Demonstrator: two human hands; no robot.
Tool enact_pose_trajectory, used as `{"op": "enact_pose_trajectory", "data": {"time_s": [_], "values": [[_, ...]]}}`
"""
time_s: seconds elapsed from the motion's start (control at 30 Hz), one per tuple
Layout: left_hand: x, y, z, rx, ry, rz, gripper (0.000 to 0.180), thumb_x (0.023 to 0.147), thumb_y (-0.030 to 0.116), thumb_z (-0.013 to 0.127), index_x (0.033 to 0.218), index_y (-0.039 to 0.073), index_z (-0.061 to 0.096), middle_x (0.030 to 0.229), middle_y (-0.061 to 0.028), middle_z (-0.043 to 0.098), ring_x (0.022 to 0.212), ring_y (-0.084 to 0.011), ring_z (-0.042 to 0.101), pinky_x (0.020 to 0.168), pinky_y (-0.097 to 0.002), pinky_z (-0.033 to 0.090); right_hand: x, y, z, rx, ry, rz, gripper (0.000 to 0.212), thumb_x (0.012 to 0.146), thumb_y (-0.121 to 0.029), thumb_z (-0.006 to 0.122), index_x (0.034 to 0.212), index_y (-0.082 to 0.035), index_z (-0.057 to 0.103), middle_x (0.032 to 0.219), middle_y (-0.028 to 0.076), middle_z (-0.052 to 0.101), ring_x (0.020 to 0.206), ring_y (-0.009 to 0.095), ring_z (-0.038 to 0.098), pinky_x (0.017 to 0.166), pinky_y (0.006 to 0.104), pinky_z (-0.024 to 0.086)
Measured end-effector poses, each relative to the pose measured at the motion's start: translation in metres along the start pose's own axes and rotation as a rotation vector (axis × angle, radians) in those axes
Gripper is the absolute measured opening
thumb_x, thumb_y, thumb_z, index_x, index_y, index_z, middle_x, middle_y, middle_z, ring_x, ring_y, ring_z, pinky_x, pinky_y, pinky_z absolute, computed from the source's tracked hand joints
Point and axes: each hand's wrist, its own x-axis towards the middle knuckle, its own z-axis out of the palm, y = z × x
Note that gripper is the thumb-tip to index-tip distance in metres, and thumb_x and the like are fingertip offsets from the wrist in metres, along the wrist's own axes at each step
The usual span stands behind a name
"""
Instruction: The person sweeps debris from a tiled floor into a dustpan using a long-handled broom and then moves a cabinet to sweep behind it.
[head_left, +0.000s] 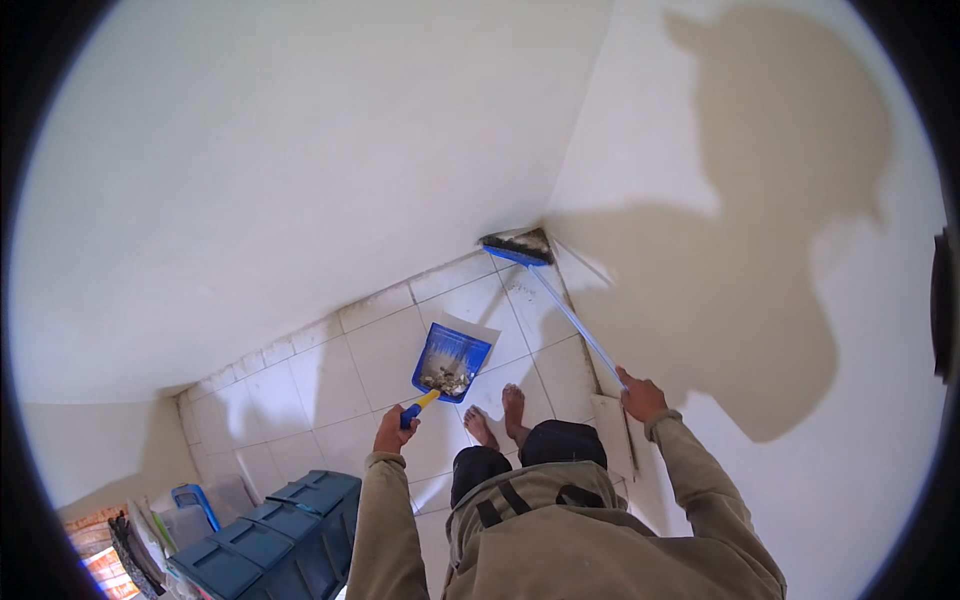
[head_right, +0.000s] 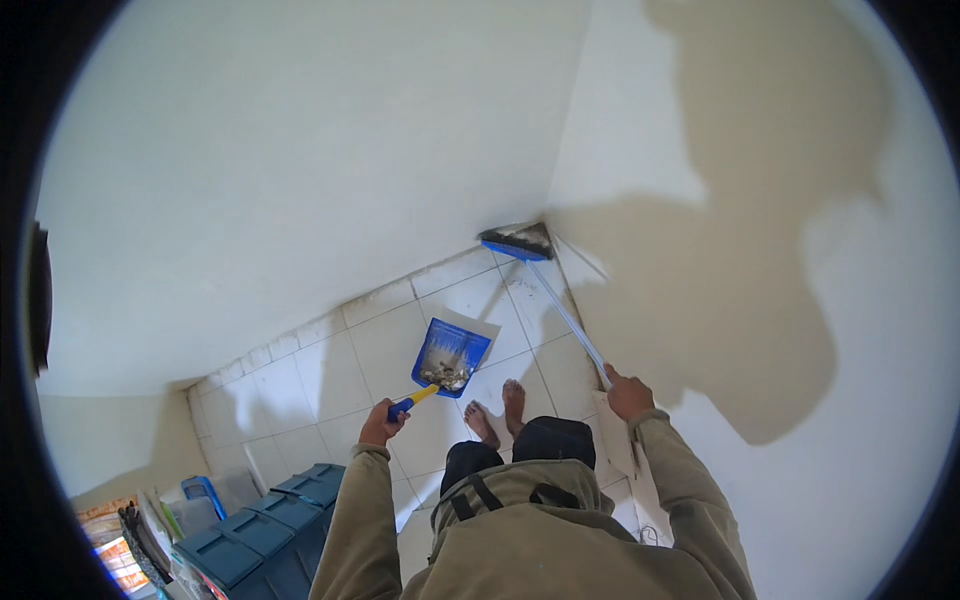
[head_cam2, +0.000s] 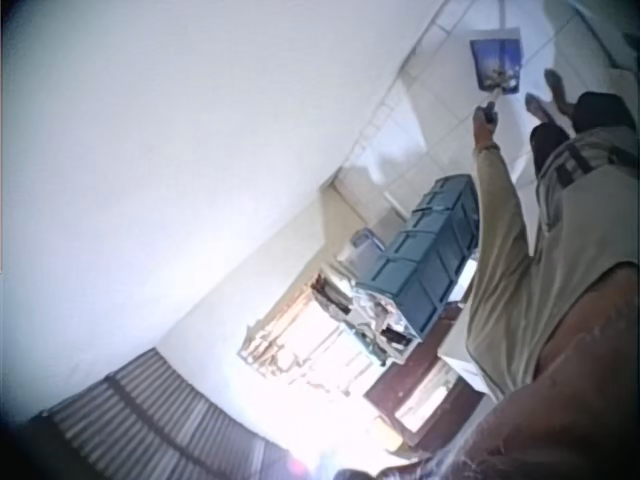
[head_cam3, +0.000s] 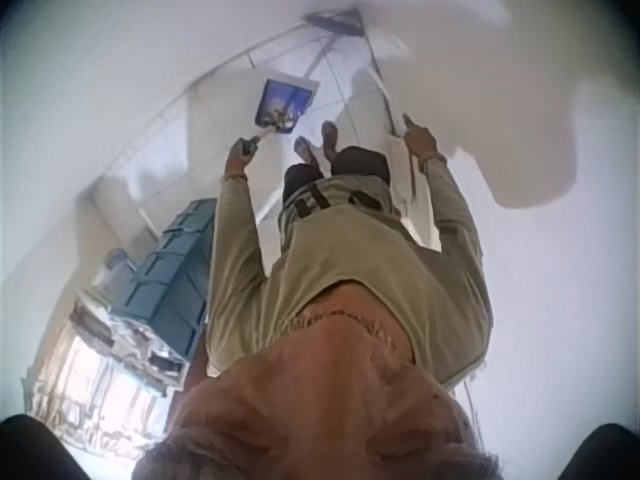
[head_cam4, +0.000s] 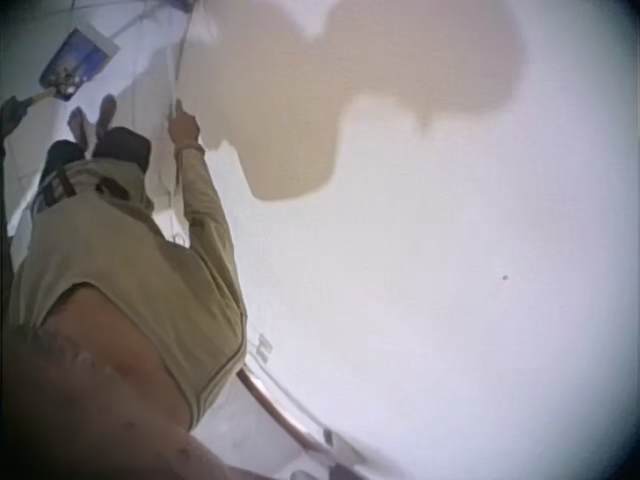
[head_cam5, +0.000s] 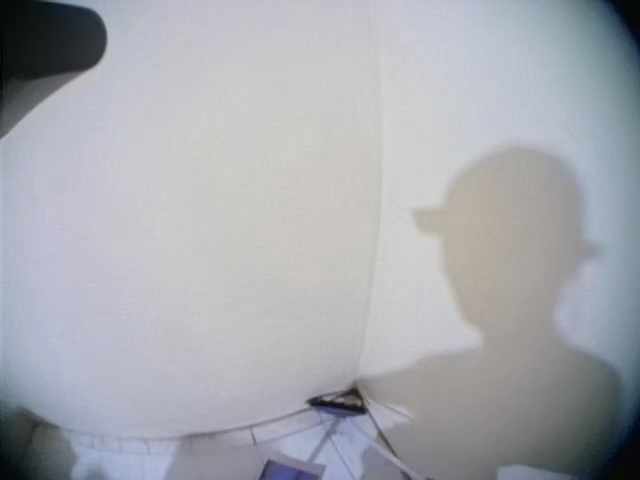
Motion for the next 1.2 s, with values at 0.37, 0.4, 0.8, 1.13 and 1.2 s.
{"op": "enact_pose_trajectory", "data": {"time_s": [0.37,0.4,0.8,1.13,1.2], "values": [[0.017,0.01,0.01,0.128,0.062,0.163,0.018,0.077,0.013,0.049,0.083,-0.003,0.042,0.075,-0.0142,0.045,0.054,-0.02,0.048,0.041,-0.0257,0.048,0.022,0.03,-0.004,-0.527,-0.159,-0.181,0.044,0.079,-0.015,0.048,0.123,-0.018,0.044,0.076,0.014,0.06,0.072,0.029,0.06,0.061,0.0424,0.047],[0.014,0.008,0.022,0.15,0.034,0.185,0.018,0.077,0.012,0.048,0.082,-0.003,0.042,0.075,-0.0143,0.045,0.054,-0.02,0.048,0.041,-0.026,0.048,0.009,0.037,-0.005,-0.528,-0.161,-0.164,0.044,0.079,-0.015,0.048,0.123,-0.018,0.044,0.076,0.014,0.06,0.072,0.029,0.06,0.061,0.0424,0.047],[0.046,0.006,0.042,0.309,0.036,0.319,0.014,0.079,0.012,0.048,0.078,-0.002,0.044,0.072,-0.0143,0.046,0.054,-0.0209,0.049,0.041,-0.0293,0.047,-0.048,0.054,0.119,0.135,0.344,-0.186,0.054,0.077,-0.015,0.05,0.13,-0.015,0.037,0.082,0.02,0.062,0.071,0.033,0.06,0.069,0.0413,0.049],[0.056,0.005,0.048,0.464,-0.015,0.297,0.023,0.074,0.019,0.055,0.085,-0.001,0.053,0.076,-0.0096,0.053,0.054,-0.0184,0.053,0.043,-0.0294,0.049,-0.031,-0.084,0.127,0.58,-0.196,0.167,0.054,0.079,-0.012,0.048,0.129,0.0,0.035,0.066,0.013,0.056,0.049,0.019,0.054,0.048,0.0325,0.046],[0.055,0.001,0.057,0.473,-0.024,0.285,0.02,0.076,0.019,0.055,0.082,0.0,0.052,0.074,-0.0084,0.051,0.056,-0.0174,0.051,0.045,-0.0298,0.049,-0.033,-0.083,0.137,0.599,-0.201,0.135,0.053,0.079,-0.012,0.048,0.129,-0.001,0.036,0.063,0.011,0.055,0.048,0.017,0.053,0.047,0.0318,0.045]]}}
